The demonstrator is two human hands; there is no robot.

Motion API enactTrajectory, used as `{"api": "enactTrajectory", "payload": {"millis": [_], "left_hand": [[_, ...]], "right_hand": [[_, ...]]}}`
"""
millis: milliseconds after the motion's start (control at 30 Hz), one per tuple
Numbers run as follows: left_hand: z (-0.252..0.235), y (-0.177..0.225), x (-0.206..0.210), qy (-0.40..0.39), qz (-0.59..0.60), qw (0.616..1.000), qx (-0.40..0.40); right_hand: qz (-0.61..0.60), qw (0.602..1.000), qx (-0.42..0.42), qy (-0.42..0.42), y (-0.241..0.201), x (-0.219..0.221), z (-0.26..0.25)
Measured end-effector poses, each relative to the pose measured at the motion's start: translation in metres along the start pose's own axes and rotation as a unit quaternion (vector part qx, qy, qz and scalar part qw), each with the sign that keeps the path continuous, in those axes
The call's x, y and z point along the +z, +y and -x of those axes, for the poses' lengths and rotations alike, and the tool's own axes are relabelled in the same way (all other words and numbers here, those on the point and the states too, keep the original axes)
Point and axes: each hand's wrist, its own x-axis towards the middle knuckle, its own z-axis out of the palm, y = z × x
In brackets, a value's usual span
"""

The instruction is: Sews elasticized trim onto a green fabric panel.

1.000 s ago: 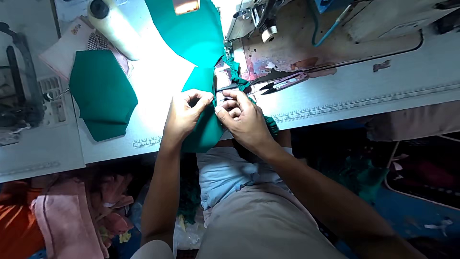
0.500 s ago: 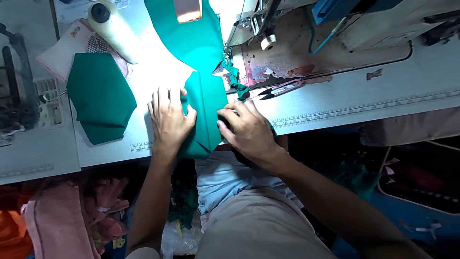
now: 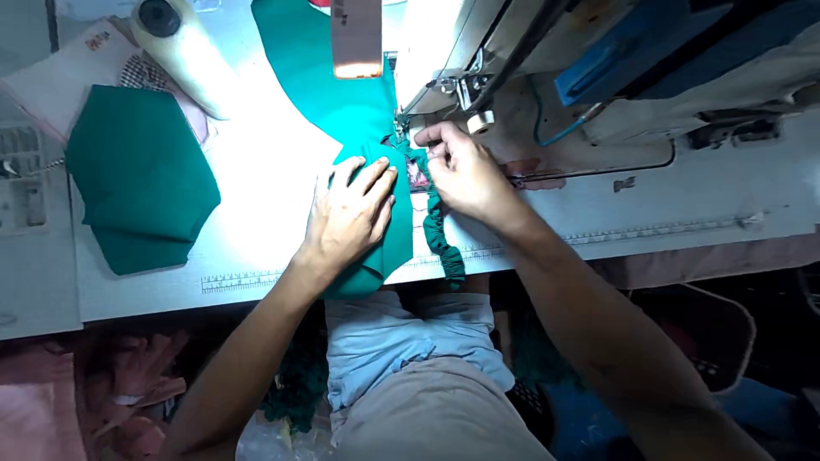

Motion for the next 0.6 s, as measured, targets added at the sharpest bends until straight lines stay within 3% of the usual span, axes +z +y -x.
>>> {"api": "enactTrajectory", "payload": {"millis": [300, 467, 600], "left_hand": [[-0.008, -0.005, 0.002, -0.014, 0.0, 1.0, 0.012], [-0.012, -0.007, 0.0, -0.046, -0.001, 0.998, 0.032], [-0.017, -0.013, 0.002, -0.038, 0.015, 0.998, 0.051]], "right_hand": [[0.126, 0.99, -0.07, -0.005, 0.005, -0.004, -0.008], [0.083, 0.996, -0.01, 0.044, 0.0, -0.001, -0.01], [0.097, 0.995, -0.02, 0.012, 0.002, -0.002, -0.012]]}}
